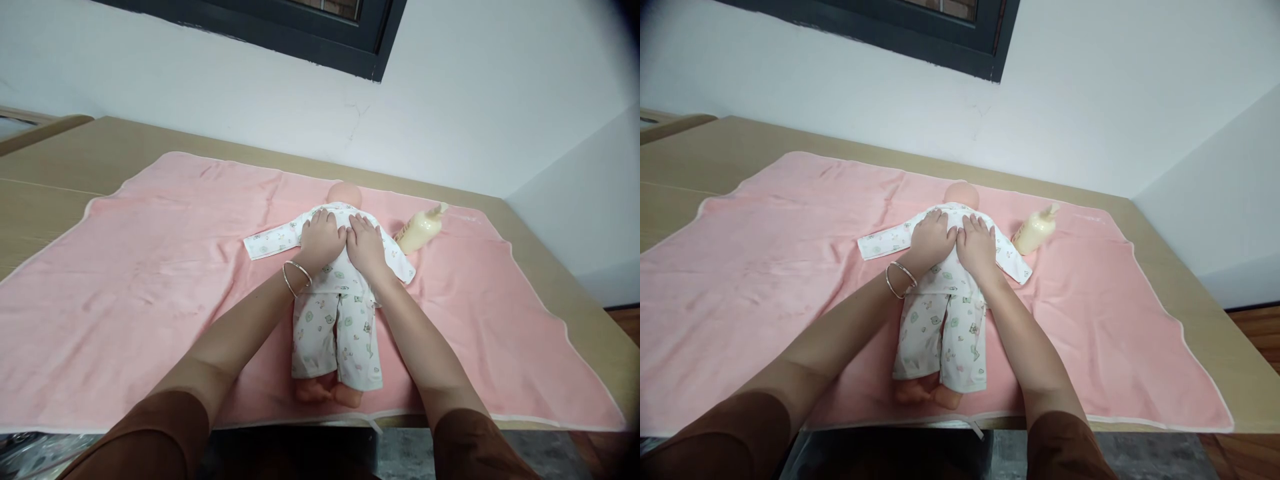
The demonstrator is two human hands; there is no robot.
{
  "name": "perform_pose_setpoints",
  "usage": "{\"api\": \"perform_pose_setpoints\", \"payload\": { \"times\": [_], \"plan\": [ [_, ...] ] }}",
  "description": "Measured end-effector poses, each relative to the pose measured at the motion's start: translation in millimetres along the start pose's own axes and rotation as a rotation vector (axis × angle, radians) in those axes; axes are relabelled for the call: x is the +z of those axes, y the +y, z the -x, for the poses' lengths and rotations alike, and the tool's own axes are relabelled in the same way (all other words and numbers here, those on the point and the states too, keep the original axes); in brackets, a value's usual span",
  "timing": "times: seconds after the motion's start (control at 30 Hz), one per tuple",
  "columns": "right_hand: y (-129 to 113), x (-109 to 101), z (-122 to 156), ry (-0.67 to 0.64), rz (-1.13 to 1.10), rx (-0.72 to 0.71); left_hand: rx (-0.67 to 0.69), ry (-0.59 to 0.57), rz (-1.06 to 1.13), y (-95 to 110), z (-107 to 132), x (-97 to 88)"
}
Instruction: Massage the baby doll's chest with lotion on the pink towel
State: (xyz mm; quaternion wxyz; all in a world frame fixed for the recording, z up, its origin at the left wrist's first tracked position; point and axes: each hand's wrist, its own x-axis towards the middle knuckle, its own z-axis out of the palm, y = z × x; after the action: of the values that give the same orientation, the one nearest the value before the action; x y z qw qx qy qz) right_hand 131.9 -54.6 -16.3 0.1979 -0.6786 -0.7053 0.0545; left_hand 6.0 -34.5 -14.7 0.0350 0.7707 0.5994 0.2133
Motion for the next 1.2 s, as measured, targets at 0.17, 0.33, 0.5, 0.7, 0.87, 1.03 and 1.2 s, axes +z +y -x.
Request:
{"api": "perform_pose_setpoints", "payload": {
  "times": [0.17, 0.33, 0.5, 0.7, 0.87, 1.03, 1.2],
  "plan": [
    [0, 1, 0, 0.001, -0.008, -0.001, 0.000, 0.011, -0.006, 0, 1, 1.8],
    [1, 1, 0, 0.005, -0.015, 0.002, -0.003, 0.014, -0.002, 0, 0, 4.5],
    [0, 0, 1, 0.004, -0.007, 0.000, 0.000, 0.010, -0.013, -1, 0, 5.4],
    [2, 1, 0, 0.010, -0.020, 0.001, -0.003, 0.004, -0.003, -1, 1, 5.9],
    [2, 1, 0, 0.012, -0.019, 0.000, -0.008, -0.005, -0.005, -1, 0, 6.7],
    [3, 2, 0, 0.005, -0.023, 0.001, -0.008, -0.009, 0.002, -1, 0, 6.9],
    [13, 4, -8, -0.020, -0.060, -0.018, -0.012, -0.018, 0.031, -2, -1, 6.6]
  ]
}}
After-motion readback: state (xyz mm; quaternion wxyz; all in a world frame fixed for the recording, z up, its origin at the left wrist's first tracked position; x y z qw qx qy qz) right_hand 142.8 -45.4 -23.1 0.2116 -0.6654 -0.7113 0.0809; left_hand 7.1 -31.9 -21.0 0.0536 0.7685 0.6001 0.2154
